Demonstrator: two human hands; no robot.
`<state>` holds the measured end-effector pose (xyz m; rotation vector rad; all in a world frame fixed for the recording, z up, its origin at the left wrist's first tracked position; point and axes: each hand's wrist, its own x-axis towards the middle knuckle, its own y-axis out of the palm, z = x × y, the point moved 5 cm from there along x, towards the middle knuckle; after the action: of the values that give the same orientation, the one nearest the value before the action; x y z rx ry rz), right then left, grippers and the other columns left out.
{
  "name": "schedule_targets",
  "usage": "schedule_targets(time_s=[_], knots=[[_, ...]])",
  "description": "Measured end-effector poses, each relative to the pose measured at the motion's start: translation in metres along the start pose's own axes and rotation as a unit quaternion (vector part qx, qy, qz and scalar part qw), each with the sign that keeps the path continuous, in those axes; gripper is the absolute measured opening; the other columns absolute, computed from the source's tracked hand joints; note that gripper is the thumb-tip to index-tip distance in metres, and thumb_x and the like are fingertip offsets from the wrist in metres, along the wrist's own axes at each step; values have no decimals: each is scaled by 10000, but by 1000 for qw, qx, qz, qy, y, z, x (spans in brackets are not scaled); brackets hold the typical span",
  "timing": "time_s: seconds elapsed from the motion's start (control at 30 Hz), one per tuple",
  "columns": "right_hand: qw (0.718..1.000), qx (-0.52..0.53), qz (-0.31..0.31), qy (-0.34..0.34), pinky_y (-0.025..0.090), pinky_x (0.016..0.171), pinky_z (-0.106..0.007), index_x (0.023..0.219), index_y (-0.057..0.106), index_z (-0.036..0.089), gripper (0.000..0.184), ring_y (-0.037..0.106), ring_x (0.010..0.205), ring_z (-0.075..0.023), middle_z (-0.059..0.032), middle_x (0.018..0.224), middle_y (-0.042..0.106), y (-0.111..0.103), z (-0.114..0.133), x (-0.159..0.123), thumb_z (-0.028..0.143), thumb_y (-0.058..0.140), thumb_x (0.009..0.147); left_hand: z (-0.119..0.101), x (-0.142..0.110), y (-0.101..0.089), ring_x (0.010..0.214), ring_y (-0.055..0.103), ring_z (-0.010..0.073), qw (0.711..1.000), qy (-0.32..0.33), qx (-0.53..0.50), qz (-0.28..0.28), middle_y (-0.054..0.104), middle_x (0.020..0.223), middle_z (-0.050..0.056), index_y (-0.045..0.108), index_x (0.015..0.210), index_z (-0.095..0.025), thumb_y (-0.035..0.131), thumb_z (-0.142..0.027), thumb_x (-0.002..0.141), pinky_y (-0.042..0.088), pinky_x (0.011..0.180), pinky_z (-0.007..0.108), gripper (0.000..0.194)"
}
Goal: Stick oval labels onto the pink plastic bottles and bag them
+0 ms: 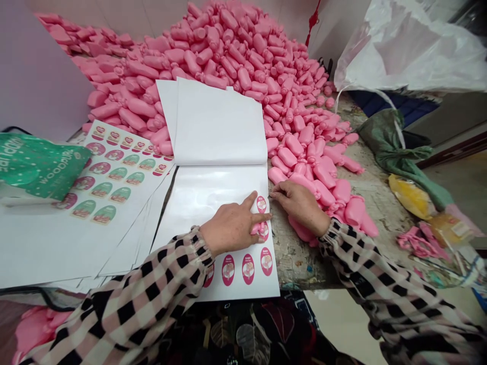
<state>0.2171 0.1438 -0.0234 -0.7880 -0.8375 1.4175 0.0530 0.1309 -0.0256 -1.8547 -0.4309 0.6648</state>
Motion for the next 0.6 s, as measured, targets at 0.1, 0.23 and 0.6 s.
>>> schedule_targets(time_s=[0.1, 0.23, 0.6], knots=[[1000, -17, -3, -3, 385, 680, -284, 841, 658, 195, 157, 572, 798, -168, -38, 878, 665, 1, 1, 3, 284, 531, 861, 0, 0, 0, 1003, 595, 300, 1000, 1, 1, -3, 142, 1554, 51, 417, 1341, -465, 510, -518, 817, 463, 799, 432, 535], [1000, -12, 0, -16, 381, 659, -279, 830, 652, 193, 165, 565, 777, -161, -27, 860, 663, 7, 4, 6, 301, 531, 862, -1, -1, -2, 968, 607, 285, 1000, 0, 5, 0, 143, 1554, 65, 410, 1351, -452, 502, -517, 824, 459, 787, 415, 539], [1000, 20, 5, -14, 397, 673, -279, 831, 662, 181, 168, 571, 772, -162, -33, 848, 670, 3, 1, 7, 296, 542, 855, -2, -2, 0, 935, 619, 274, 1000, 10, 19, -5, 146, 1552, 85, 387, 1365, -448, 493, -510, 831, 465, 774, 415, 548]])
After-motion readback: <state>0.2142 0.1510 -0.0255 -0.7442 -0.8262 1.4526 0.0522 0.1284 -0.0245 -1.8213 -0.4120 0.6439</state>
